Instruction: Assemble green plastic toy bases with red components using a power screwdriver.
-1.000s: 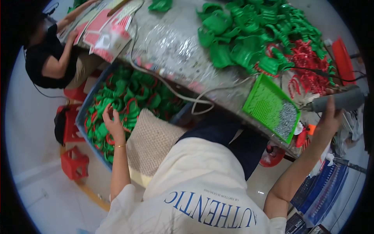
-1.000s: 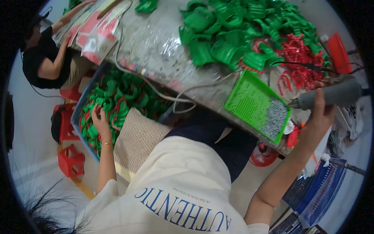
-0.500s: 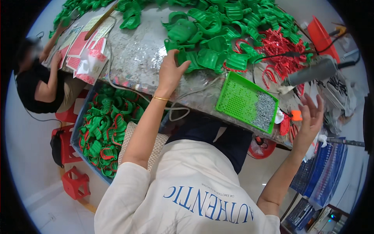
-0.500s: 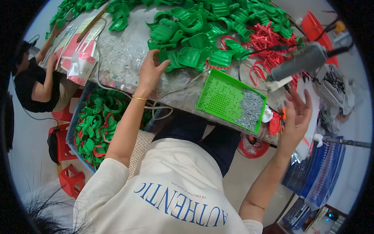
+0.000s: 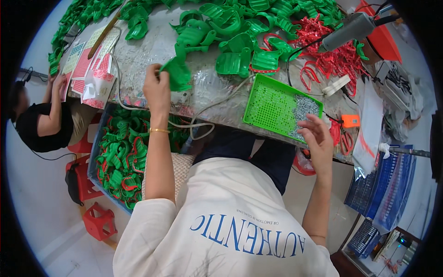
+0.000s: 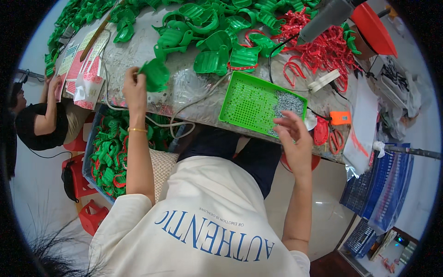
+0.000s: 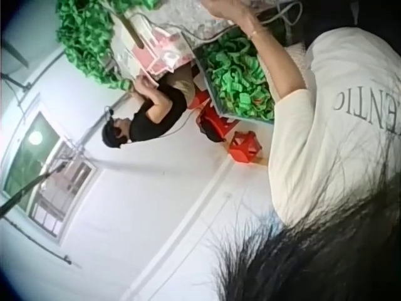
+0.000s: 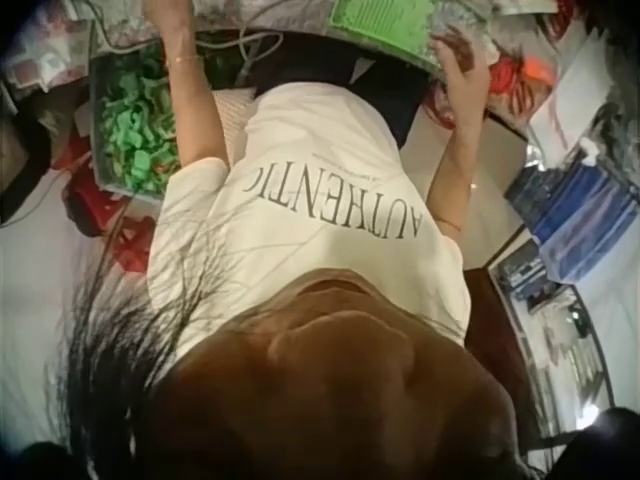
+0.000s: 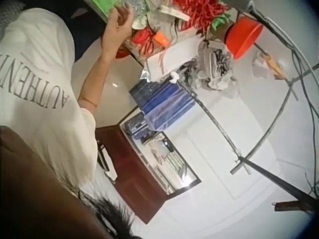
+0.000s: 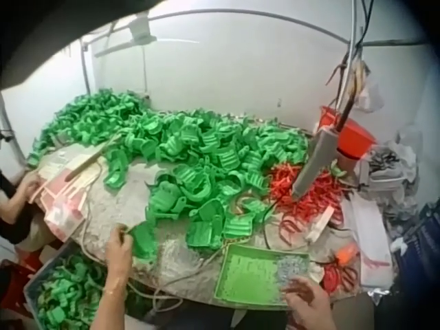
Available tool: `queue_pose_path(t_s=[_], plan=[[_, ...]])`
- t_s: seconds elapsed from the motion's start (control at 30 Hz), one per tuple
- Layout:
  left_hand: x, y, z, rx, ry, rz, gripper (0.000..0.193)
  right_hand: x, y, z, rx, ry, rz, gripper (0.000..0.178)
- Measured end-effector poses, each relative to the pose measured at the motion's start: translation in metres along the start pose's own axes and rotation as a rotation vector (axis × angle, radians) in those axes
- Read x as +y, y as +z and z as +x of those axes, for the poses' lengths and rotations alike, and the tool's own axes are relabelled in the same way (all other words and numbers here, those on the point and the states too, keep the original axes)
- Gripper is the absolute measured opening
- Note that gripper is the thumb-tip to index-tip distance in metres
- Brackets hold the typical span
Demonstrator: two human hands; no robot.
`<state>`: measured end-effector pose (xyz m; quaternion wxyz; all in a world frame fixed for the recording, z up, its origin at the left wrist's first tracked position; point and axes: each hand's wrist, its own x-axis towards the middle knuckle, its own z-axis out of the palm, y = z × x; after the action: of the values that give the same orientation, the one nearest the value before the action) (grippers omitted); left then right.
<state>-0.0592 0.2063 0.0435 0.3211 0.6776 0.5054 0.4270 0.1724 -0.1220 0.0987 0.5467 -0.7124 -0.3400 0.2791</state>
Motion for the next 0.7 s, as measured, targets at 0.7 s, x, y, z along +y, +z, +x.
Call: queue_pose_path(t_s=[0.7], plan=[[0.057,0.025,-0.123,-0.917,-0.834,-1.554,0.053,-0.016,0.086,0.051,-0.199,0.173,0.243,0.039]])
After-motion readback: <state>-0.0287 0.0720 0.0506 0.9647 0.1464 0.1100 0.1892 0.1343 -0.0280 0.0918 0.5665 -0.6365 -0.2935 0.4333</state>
